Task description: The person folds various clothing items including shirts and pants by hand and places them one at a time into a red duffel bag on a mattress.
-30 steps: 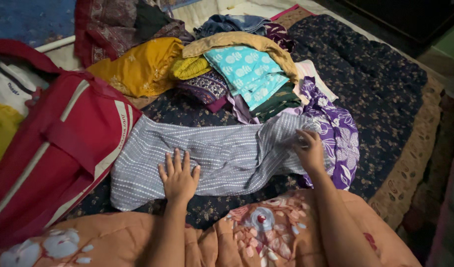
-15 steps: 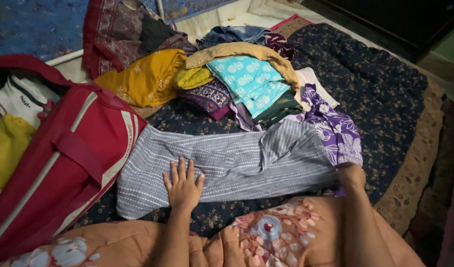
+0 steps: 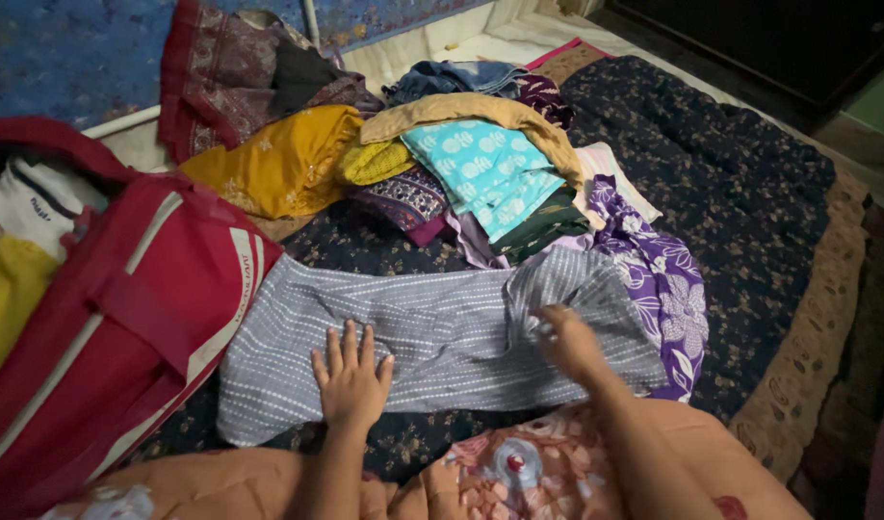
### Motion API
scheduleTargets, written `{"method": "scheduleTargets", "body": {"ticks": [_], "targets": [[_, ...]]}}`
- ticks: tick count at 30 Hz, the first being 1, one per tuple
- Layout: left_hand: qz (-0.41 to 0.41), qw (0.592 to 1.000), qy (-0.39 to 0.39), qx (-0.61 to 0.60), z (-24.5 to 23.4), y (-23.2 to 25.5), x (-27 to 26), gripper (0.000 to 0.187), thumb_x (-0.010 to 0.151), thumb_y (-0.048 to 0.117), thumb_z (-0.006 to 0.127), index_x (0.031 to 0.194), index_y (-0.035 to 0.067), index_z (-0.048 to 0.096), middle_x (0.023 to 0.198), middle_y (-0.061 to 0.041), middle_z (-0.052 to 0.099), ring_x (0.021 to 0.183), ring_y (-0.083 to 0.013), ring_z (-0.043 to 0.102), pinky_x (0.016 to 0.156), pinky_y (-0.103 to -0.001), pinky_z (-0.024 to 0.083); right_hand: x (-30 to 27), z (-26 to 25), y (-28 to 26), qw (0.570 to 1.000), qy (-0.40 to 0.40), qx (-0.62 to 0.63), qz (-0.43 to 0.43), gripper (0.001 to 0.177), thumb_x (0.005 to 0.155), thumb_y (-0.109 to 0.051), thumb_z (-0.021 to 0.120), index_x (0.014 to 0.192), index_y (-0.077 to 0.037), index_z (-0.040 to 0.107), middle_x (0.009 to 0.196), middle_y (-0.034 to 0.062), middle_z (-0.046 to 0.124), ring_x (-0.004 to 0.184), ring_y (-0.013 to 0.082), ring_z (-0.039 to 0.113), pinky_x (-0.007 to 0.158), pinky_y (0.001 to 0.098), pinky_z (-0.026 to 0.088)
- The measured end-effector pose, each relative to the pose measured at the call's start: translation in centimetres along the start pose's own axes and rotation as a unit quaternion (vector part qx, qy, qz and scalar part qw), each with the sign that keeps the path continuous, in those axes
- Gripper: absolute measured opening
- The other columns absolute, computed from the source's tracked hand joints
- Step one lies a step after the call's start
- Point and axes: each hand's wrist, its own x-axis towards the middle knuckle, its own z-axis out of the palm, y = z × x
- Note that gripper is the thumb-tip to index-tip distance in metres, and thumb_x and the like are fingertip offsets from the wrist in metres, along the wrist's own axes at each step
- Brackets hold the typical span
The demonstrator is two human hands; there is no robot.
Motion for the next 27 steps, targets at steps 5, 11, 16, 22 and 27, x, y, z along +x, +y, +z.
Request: {"method": "scheduleTargets", "body": {"ticks": [5, 11, 16, 22, 27], "targets": [[0.006, 0.999, 0.034, -0.004, 0.0, 0.2, 0.0, 0.067, 0.096, 0.058, 0.041, 0.152, 0.022, 0.042, 0.164, -0.006, 0.029, 0.153, -0.0319, 0.02, 0.121, -0.059, 0.011, 0.6, 4.7, -1.5, 0.993, -0.113, -0.041, -0.016, 0.055, 0.084, -0.03, 0.074, 0.137, -0.02, 0.064, 0.142, 0.019, 0.053, 0.114, 0.0359, 0.065, 0.098, 0.0418, 0.053], [0.006, 0.999, 0.041, -0.008, -0.4, 0.3, 0.1, 0.067, 0.094, 0.057, 0.043, 0.151, 0.021, 0.044, 0.163, -0.007, 0.03, 0.152, -0.0326, 0.021, 0.12, -0.06, 0.012, 2.7, 10.4, 3.8, 0.996, -0.043, -0.062, 0.053, 0.063, 0.083, -0.04, 0.079, 0.135, -0.007, 0.062, 0.147, 0.0264, 0.045, 0.129, 0.0425, 0.052, 0.107, 0.0419, 0.045], [0.006, 0.999, 0.042, -0.007, -0.8, 0.4, 0.0, 0.066, 0.095, 0.056, 0.042, 0.151, 0.021, 0.043, 0.164, -0.006, 0.03, 0.152, -0.0321, 0.022, 0.12, -0.059, 0.013, 3.8, 10.5, 5.7, 0.961, -0.042, 0.239, 0.131, 0.06, 0.086, -0.036, 0.076, 0.131, 0.002, 0.064, 0.144, 0.0156, 0.053, 0.13, 0.0284, 0.055, 0.106, 0.0361, 0.043], [0.005, 1.0, 0.014, 0.014, -0.7, 0.5, 0.3, 0.07, 0.096, 0.057, 0.04, 0.157, 0.023, 0.04, 0.163, -0.006, 0.028, 0.151, -0.0314, 0.019, 0.119, -0.059, 0.011, 3.8, 5.5, 1.2, 0.77, -0.072, 0.569, 0.279, 0.049, 0.093, -0.034, 0.065, 0.137, -0.011, 0.066, 0.102, 0.0025, 0.059, 0.084, 0.0165, 0.053, 0.079, 0.0325, 0.045], [-0.001, 1.0, 0.015, 0.014, -0.6, 0.5, 0.2, 0.066, 0.096, 0.058, 0.04, 0.152, 0.023, 0.041, 0.164, -0.006, 0.028, 0.152, -0.0307, 0.019, 0.121, -0.058, 0.01, 3.5, -0.3, -0.9, 0.601, 0.037, 0.769, 0.216, 0.039, 0.094, -0.028, 0.06, 0.125, -0.004, 0.066, 0.113, -0.0013, 0.073, 0.078, 0.0111, 0.05, 0.077, 0.0269, 0.041]]}}
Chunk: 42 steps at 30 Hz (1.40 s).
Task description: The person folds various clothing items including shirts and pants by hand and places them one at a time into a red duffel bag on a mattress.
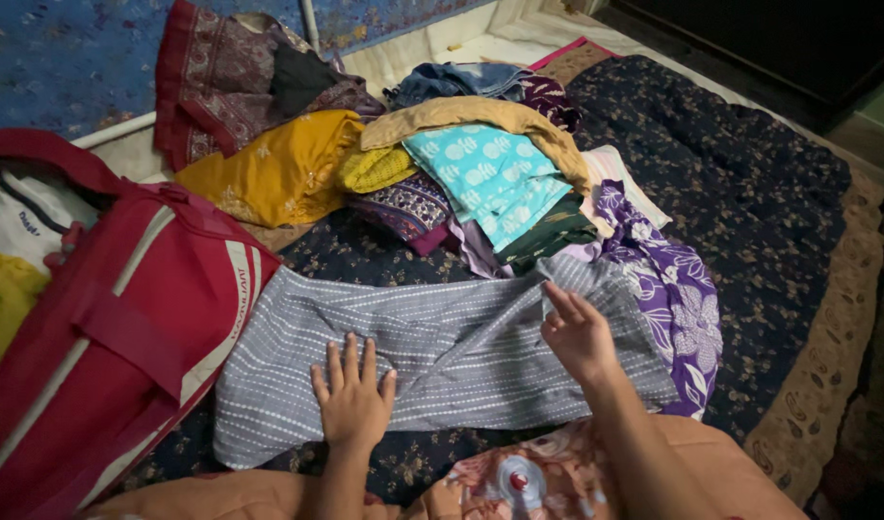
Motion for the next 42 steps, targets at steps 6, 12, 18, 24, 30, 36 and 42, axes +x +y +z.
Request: {"method": "scheduleTargets", "body": {"ticks": [6, 12, 18, 24, 30, 36, 42], "targets": [[0.001, 0.999, 0.039, -0.005, 0.5, 0.0, -0.3, 0.065, 0.096, 0.057, 0.041, 0.151, 0.023, 0.044, 0.164, -0.004, 0.031, 0.153, -0.0301, 0.022, 0.122, -0.058, 0.012, 1.9, -6.1, -0.2, 0.994, 0.08, 0.071, -0.016, 0.023, 0.1, -0.035, 0.059, 0.087, -0.017, 0.064, 0.069, -0.0057, 0.055, 0.054, 0.0129, 0.037, 0.058, 0.0293, 0.036], [0.006, 0.999, 0.045, -0.012, 0.5, -0.2, -0.2, 0.066, 0.094, 0.057, 0.043, 0.15, 0.022, 0.046, 0.162, -0.005, 0.033, 0.152, -0.0308, 0.024, 0.121, -0.058, 0.013, 4.6, -15.6, -1.3, 0.953, 0.279, 0.093, -0.068, 0.038, 0.098, -0.043, 0.049, 0.067, -0.024, 0.041, 0.055, -0.0059, 0.039, 0.047, 0.0127, 0.032, 0.047, 0.0308, 0.027], [0.008, 0.998, 0.051, -0.02, 0.3, -0.1, -0.3, 0.065, 0.095, 0.056, 0.043, 0.15, 0.022, 0.045, 0.163, -0.006, 0.033, 0.152, -0.0313, 0.024, 0.121, -0.058, 0.013, 5.5, -16.2, -1.9, 0.95, 0.271, -0.041, -0.149, 0.039, 0.1, -0.05, 0.064, 0.076, -0.023, 0.049, 0.062, -0.0057, 0.046, 0.052, 0.0131, 0.041, 0.048, 0.0307, 0.031], [0.004, 1.0, 0.026, -0.003, 0.3, -0.1, -0.2, 0.065, 0.096, 0.056, 0.04, 0.152, 0.023, 0.044, 0.164, -0.005, 0.031, 0.153, -0.0305, 0.022, 0.121, -0.058, 0.012, 2.1, -8.4, 1.0, 0.693, 0.398, -0.537, -0.269, 0.075, 0.07, -0.035, 0.096, 0.124, 0.0, 0.056, 0.115, 0.0236, 0.065, 0.103, 0.0396, 0.063, 0.089, 0.046, 0.051], [0.007, 1.0, 0.027, -0.004, 0.7, -0.2, -0.1, 0.065, 0.097, 0.057, 0.038, 0.153, 0.024, 0.042, 0.164, -0.005, 0.03, 0.152, -0.0304, 0.021, 0.121, -0.058, 0.01, -0.9, -4.9, 1.3, 0.542, 0.324, -0.743, -0.222, 0.114, 0.066, -0.013, 0.08, 0.167, -0.007, 0.028, 0.127, 0.0302, 0.061, 0.106, 0.0504, 0.064, 0.089, 0.0541, 0.05], [0.009, 0.999, 0.05, -0.015, 0.6, -0.1, -0.2, 0.064, 0.096, 0.056, 0.04, 0.151, 0.023, 0.045, 0.163, -0.005, 0.033, 0.153, -0.0309, 0.023, 0.122, -0.058, 0.011, 0.2, -12.1, -6.7, 0.6, 0.393, -0.644, -0.265, 0.038, 0.079, -0.016, 0.072, 0.115, -0.005, 0.075, 0.098, 0.0211, 0.074, 0.095, 0.0407, 0.073, 0.085, 0.0479, 0.054], [0.013, 0.997, 0.066, -0.024, 0.9, -0.2, -0.4, 0.063, 0.096, 0.055, 0.044, 0.15, 0.022, 0.048, 0.163, -0.006, 0.036, 0.152, -0.0311, 0.026, 0.122, -0.059, 0.013, -3.8, -21.3, -12.6, 0.802, 0.368, -0.468, -0.057, 0.019, 0.082, -0.011, 0.073, 0.094, 0.004, 0.075, 0.077, 0.0143, 0.068, 0.056, 0.0232, 0.059, 0.047, 0.0385, 0.041]]}}
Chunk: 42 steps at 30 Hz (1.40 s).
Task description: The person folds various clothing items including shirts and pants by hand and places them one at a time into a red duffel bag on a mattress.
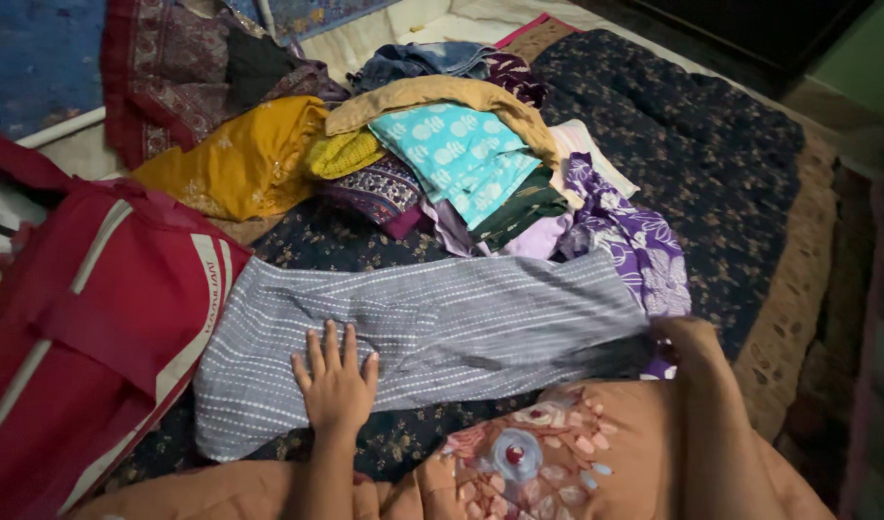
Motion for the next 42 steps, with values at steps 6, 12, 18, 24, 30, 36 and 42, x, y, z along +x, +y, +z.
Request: {"method": "scheduleTargets", "body": {"ticks": [6, 12, 18, 24, 30, 36, 42], "targets": [[0.008, 1.0, -0.002, -0.002, 0.8, -0.4, -0.3, 0.065, 0.094, 0.056, 0.045, 0.15, 0.021, 0.049, 0.163, -0.005, 0.037, 0.152, -0.0307, 0.027, 0.122, -0.06, 0.013, -1.2, -1.2, 0.7, 0.995, 0.053, -0.051, -0.069, 0.026, 0.087, -0.022, 0.074, 0.103, -0.003, 0.077, 0.082, 0.0115, 0.072, 0.059, 0.0198, 0.059, 0.051, 0.0344, 0.045], [0.011, 0.998, -0.065, -0.023, 0.0, 0.2, -0.6, 0.072, 0.093, 0.059, 0.049, 0.152, 0.018, 0.043, 0.164, -0.003, 0.031, 0.153, -0.0294, 0.022, 0.12, -0.062, 0.01, -0.7, 3.6, 0.8, 0.966, 0.007, -0.194, -0.173, 0.059, 0.077, -0.042, 0.084, 0.122, -0.005, 0.073, 0.103, 0.0118, 0.077, 0.087, 0.0224, 0.073, 0.077, 0.0367, 0.057], [0.025, 0.983, -0.174, -0.043, -2.7, 2.6, -0.3, 0.088, 0.085, 0.063, 0.06, 0.157, 0.02, 0.034, 0.168, -0.003, 0.021, 0.153, -0.0282, 0.015, 0.119, -0.064, 0.006, -0.6, 5.8, 0.8, 0.944, -0.005, -0.266, -0.196, 0.057, 0.076, -0.039, 0.088, 0.112, 0.002, 0.071, 0.101, 0.0191, 0.076, 0.088, 0.0287, 0.072, 0.079, 0.0395, 0.056], [0.045, 0.994, -0.095, -0.031, -0.1, 2.4, -0.7, 0.07, 0.088, 0.049, 0.06, 0.152, 0.023, 0.043, 0.164, -0.003, 0.032, 0.151, -0.0285, 0.026, 0.118, -0.066, 0.013, -0.3, 6.6, 0.8, 0.968, -0.062, -0.15, -0.191, 0.044, 0.074, -0.024, 0.085, 0.104, 0.004, 0.07, 0.088, 0.0148, 0.075, 0.075, 0.0232, 0.071, 0.068, 0.0384, 0.057], [-0.03, 0.975, 0.009, -0.219, 4.1, 2.0, 0.3, 0.047, 0.105, 0.039, 0.045, 0.149, 0.023, 0.052, 0.16, 0.0, 0.049, 0.151, -0.022, 0.039, 0.124, -0.065, 0.017, 0.1, 7.3, -0.2, 0.986, -0.084, -0.055, -0.135, 0.027, 0.084, -0.025, 0.08, 0.094, -0.001, 0.075, 0.079, 0.0094, 0.072, 0.065, 0.0187, 0.065, 0.061, 0.0353, 0.052], [0.066, 0.982, -0.078, -0.157, 1.0, 3.4, 1.3, 0.064, 0.093, 0.055, 0.049, 0.15, 0.025, 0.052, 0.161, -0.006, 0.04, 0.149, -0.0345, 0.028, 0.116, -0.069, 0.008, 0.4, 7.2, -0.2, 0.982, -0.022, -0.081, -0.172, 0.024, 0.088, -0.025, 0.078, 0.096, -0.003, 0.079, 0.08, 0.0086, 0.074, 0.068, 0.0166, 0.064, 0.063, 0.033, 0.05], [0.037, 0.977, -0.09, -0.19, -2.0, 3.5, 1.4, 0.05, 0.093, 0.053, 0.056, 0.134, 0.025, 0.066, 0.155, -0.001, 0.046, 0.15, -0.0322, 0.029, 0.12, -0.065, 0.011, 0.2, 6.2, -0.5, 0.981, 0.104, -0.055, -0.155, 0.023, 0.087, -0.026, 0.079, 0.099, -0.007, 0.08, 0.085, 0.0104, 0.076, 0.075, 0.0196, 0.068, 0.07, 0.037, 0.053]]}}
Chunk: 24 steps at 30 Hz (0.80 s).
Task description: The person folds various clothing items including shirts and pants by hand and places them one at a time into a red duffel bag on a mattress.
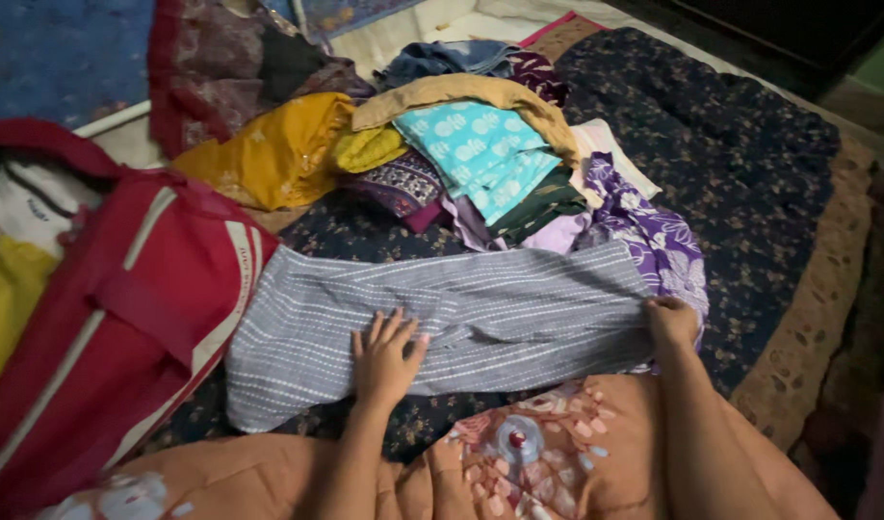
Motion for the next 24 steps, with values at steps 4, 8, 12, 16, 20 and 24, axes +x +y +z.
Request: {"method": "scheduleTargets", "body": {"ticks": [4, 8, 12, 16, 20, 24], "targets": [[-0.123, 0.976, 0.176, 0.043, -2.4, -3.3, -0.2, 0.042, 0.091, 0.036, 0.066, 0.124, 0.01, 0.072, 0.147, -0.01, 0.056, 0.148, -0.0375, 0.037, 0.12, -0.064, 0.022, -0.4, -1.5, -0.6, 0.992, 0.092, -0.083, 0.027, 0.026, 0.086, -0.033, 0.081, 0.1, -0.011, 0.082, 0.091, 0.0146, 0.077, 0.083, 0.0282, 0.072, 0.078, 0.0417, 0.055], [-0.385, 0.844, 0.361, 0.093, -6.1, -7.7, -1.1, 0.06, 0.079, 0.02, 0.074, 0.136, 0.007, 0.061, 0.148, -0.019, 0.051, 0.141, -0.0477, 0.038, 0.111, -0.07, 0.021, -1.5, -2.5, -1.2, 0.99, 0.119, -0.072, 0.005, 0.027, 0.088, -0.035, 0.079, 0.101, -0.011, 0.082, 0.095, 0.016, 0.077, 0.09, 0.0318, 0.074, 0.084, 0.0432, 0.055], [-0.499, 0.786, 0.364, 0.027, -8.0, -10.1, -2.0, 0.068, 0.079, 0.027, 0.078, 0.137, 0.0, 0.052, 0.147, -0.025, 0.046, 0.14, -0.0449, 0.041, 0.116, -0.066, 0.024, -2.4, -2.4, -2.1, 0.994, 0.105, -0.032, -0.021, 0.027, 0.088, -0.032, 0.077, 0.102, -0.009, 0.081, 0.094, 0.0141, 0.078, 0.087, 0.0294, 0.075, 0.081, 0.0418, 0.056], [-0.529, 0.792, 0.302, -0.051, -8.2, -10.3, -2.4, 0.067, 0.079, 0.025, 0.076, 0.136, 0.0, 0.052, 0.133, -0.028, 0.056, 0.127, -0.0471, 0.051, 0.103, -0.063, 0.04, -3.4, -2.6, -2.2, 0.995, 0.093, 0.004, -0.032, 0.025, 0.09, -0.03, 0.074, 0.102, -0.01, 0.08, 0.091, 0.0132, 0.077, 0.084, 0.0282, 0.074, 0.079, 0.041, 0.055], [-0.493, 0.817, 0.273, -0.125, -9.6, -9.8, -3.0, 0.037, 0.084, 0.03, 0.075, 0.11, 0.005, 0.069, 0.109, -0.024, 0.073, 0.099, -0.0445, 0.07, 0.083, -0.055, 0.055, -3.8, -3.0, -2.2, 0.984, 0.143, -0.074, -0.071, 0.018, 0.089, -0.022, 0.072, 0.1, -0.013, 0.083, 0.092, 0.0147, 0.076, 0.085, 0.0323, 0.072, 0.079, 0.0428, 0.054], [-0.324, 0.888, 0.312, -0.094, -11.3, -4.9, -1.8, 0.027, 0.082, 0.032, 0.076, 0.098, 0.01, 0.07, 0.089, -0.019, 0.074, 0.079, -0.042, 0.072, 0.068, -0.052, 0.056, -4.3, -2.9, -2.6, 0.987, 0.138, -0.035, -0.081, 0.02, 0.09, -0.02, 0.07, 0.104, -0.011, 0.081, 0.095, 0.0143, 0.077, 0.088, 0.0299, 0.074, 0.081, 0.0412, 0.054]]}}
